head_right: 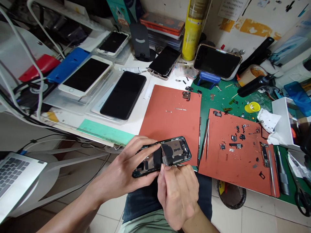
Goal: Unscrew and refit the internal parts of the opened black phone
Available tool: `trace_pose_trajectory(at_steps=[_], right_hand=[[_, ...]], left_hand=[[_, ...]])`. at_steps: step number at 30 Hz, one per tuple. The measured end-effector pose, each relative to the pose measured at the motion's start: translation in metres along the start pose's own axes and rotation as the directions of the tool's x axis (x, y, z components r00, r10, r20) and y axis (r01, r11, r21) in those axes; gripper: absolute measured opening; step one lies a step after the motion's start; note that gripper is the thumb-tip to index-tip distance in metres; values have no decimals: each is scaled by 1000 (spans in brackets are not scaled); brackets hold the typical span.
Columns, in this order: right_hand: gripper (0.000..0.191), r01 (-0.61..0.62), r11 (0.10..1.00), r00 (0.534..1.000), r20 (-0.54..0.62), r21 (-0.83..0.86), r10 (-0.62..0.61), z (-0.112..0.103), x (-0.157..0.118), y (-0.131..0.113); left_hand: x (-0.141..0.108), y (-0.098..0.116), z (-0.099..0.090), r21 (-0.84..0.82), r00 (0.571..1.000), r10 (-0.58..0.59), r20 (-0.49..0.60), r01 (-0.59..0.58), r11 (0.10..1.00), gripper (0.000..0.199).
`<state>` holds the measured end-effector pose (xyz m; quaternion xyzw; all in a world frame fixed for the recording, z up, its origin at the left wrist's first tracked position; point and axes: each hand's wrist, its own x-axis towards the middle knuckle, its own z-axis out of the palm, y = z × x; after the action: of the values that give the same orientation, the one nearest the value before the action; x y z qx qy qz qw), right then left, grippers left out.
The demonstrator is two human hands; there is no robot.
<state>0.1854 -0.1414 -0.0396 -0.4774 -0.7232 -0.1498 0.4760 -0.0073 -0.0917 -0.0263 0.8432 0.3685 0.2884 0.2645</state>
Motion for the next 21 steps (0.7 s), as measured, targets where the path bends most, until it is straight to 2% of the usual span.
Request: trace_pose_trajectory(at_steps=[7,16,19,21], right_hand=[[23,-20,1000,1000,5,15,20,2,1,-1],[40,-66,998,998,-21,10,66,2,-7,-3],[42,-81,996,996,-21,33,82,5,-7,-1],[43,-133,988,991,-6,75,134,5,-5,-5]], left_hand=[[-2,-1,0,-3,1000,-4,-1,4,1000,49],[-2,-2,0,7,1000,7,-7,-7,1000,51],[-2,-1,0,-8,1000,-18,11,18,1000,51],[-2,2,0,-21,999,-50,19,51,998,51]])
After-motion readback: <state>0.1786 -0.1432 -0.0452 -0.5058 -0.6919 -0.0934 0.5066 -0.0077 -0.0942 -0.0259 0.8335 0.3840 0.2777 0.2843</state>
